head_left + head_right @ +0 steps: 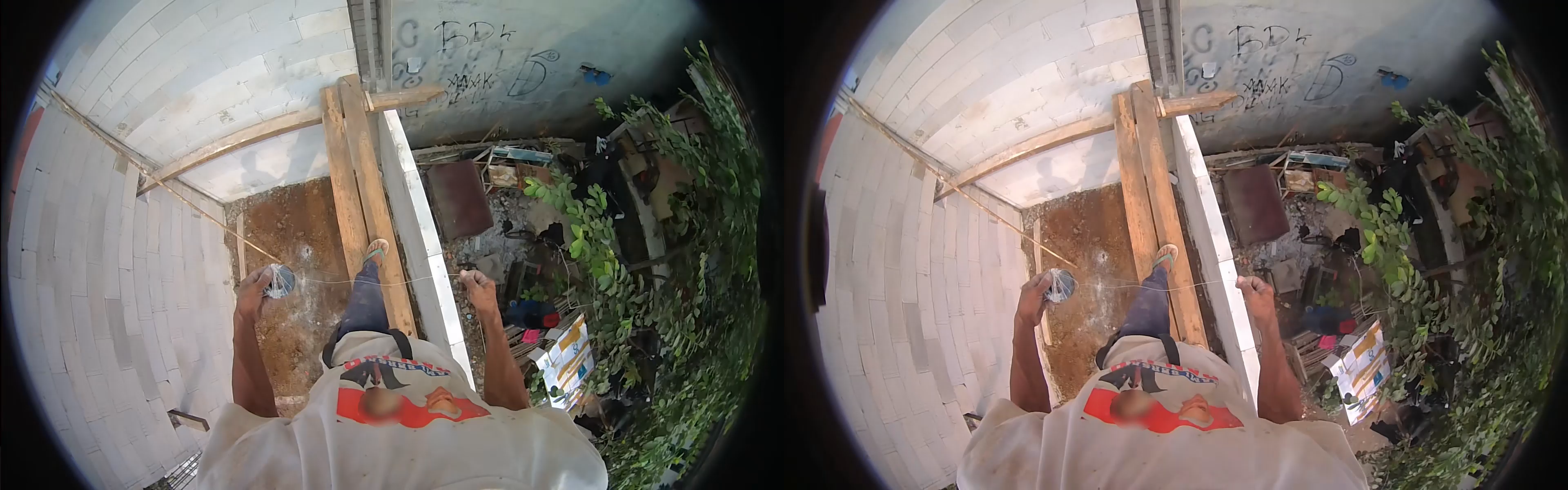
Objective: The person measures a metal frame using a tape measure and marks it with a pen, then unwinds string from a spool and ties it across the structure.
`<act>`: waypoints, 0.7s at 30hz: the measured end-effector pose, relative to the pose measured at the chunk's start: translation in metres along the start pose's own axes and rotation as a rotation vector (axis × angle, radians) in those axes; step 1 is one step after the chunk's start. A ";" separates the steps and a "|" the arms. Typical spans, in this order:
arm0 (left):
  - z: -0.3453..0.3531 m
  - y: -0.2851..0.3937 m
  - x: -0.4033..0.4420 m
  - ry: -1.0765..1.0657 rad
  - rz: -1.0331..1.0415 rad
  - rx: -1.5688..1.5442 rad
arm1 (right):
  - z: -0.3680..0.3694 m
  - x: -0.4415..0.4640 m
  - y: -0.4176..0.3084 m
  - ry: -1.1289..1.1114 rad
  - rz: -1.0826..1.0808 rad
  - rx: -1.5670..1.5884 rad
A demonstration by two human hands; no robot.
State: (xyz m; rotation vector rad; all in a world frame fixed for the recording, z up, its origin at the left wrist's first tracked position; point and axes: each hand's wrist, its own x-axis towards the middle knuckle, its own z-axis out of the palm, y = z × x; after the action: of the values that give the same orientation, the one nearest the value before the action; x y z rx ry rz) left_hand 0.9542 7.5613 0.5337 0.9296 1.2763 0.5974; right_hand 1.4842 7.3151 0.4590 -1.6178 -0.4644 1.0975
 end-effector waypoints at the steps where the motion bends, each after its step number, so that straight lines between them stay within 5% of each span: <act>1: 0.003 0.018 0.021 -0.010 -0.010 0.005 | 0.010 0.017 -0.010 0.003 0.000 0.003; 10: -0.027 0.169 0.246 -0.010 0.018 -0.026 | 0.094 0.195 -0.126 0.138 0.080 0.120; 21: -0.038 0.314 0.376 0.065 0.062 0.017 | 0.154 0.354 -0.234 0.094 -0.029 0.054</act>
State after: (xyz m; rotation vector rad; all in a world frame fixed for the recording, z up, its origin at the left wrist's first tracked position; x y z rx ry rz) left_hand 1.0362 8.0411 0.5981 0.9739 1.3158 0.6710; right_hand 1.5859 7.7501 0.5244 -1.6034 -0.3920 0.9991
